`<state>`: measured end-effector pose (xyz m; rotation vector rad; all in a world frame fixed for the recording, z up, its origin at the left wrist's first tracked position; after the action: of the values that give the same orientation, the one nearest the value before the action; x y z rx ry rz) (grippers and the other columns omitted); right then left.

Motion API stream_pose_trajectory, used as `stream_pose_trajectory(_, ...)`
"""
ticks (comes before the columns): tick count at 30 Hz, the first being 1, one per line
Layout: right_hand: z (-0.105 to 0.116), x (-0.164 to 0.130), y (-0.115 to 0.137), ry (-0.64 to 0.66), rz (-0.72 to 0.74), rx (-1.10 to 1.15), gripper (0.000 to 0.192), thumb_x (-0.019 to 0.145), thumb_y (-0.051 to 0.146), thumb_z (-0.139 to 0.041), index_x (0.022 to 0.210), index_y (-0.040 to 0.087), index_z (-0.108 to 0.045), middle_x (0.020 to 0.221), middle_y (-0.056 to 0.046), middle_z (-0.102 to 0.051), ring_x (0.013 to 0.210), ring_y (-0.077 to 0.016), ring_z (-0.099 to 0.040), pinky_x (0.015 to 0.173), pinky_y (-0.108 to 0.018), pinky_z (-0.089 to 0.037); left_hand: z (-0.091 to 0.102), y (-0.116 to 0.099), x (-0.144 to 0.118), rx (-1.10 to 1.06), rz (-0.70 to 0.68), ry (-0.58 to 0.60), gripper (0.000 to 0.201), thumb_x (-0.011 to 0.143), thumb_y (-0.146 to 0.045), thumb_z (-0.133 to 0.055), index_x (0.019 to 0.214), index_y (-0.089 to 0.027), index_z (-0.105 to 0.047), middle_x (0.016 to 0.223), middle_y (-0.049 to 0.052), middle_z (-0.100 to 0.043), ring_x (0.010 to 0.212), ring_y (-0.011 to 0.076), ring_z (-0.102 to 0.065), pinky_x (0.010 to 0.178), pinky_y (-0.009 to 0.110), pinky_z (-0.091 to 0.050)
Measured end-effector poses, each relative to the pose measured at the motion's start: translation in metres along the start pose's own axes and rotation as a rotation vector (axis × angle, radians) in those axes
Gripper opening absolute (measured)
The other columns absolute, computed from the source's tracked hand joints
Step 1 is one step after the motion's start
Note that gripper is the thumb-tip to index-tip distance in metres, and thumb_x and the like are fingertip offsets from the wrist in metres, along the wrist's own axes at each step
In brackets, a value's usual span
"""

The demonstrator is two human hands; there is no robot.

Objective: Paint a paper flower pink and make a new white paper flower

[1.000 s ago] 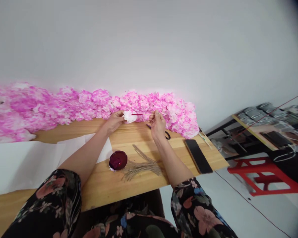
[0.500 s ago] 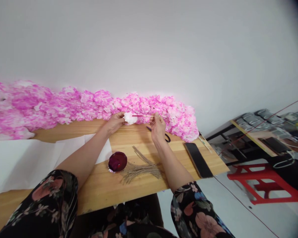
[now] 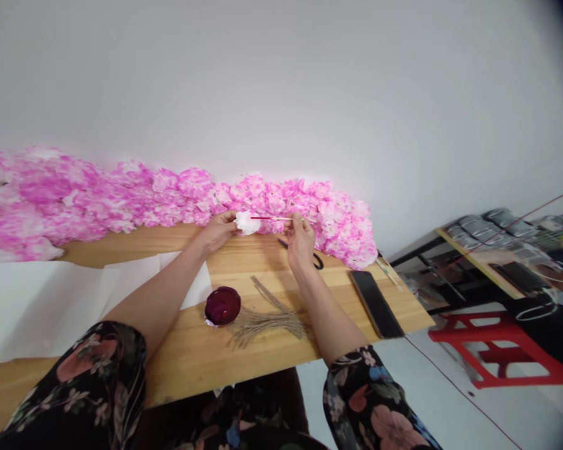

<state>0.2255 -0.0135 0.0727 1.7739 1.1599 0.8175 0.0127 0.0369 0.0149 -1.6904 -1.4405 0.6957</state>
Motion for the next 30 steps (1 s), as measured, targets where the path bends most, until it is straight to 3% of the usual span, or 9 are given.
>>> stream_pose_trajectory(16, -0.0026, -0.0014, 0.0050, 0.026, 0.025, 0.105, 0.042, 0.074, 0.054, -0.092, 0.082, 0.021, -0.068, 0.062, 0.008, -0.061, 0.056, -0.0059, -0.057, 0.053, -0.017, -0.048, -0.0003, -0.0001, 0.0001, -0.009, 0.011, 0.001, 0.042, 0.044, -0.014, -0.100, 0.078, -0.015, -0.076, 0.075, 0.000, -0.073, 0.066, 0.0128, -0.066, 0.063, 0.023, -0.050)
stream_pose_trajectory(30, -0.0049, -0.0056, 0.0002, 0.018, 0.000, -0.020, 0.044, 0.075, 0.057, -0.090, 0.081, 0.021, -0.065, 0.064, 0.007, -0.061, 0.055, -0.0061, -0.054, 0.052, -0.018, -0.045, -0.0042, -0.0032, -0.0022, -0.005, 0.016, -0.009, 0.044, 0.041, -0.016, -0.101, 0.077, -0.015, -0.076, 0.072, -0.001, -0.071, 0.064, 0.0114, -0.063, 0.062, 0.023, -0.049)
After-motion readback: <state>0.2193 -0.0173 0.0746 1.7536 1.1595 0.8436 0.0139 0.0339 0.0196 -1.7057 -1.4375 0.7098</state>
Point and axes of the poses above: each hand's wrist, its own x-axis towards the middle knuckle, its own z-axis out of the back of the hand, y = z × x, the point moved 5 cm from there along x, towards the middle knuckle
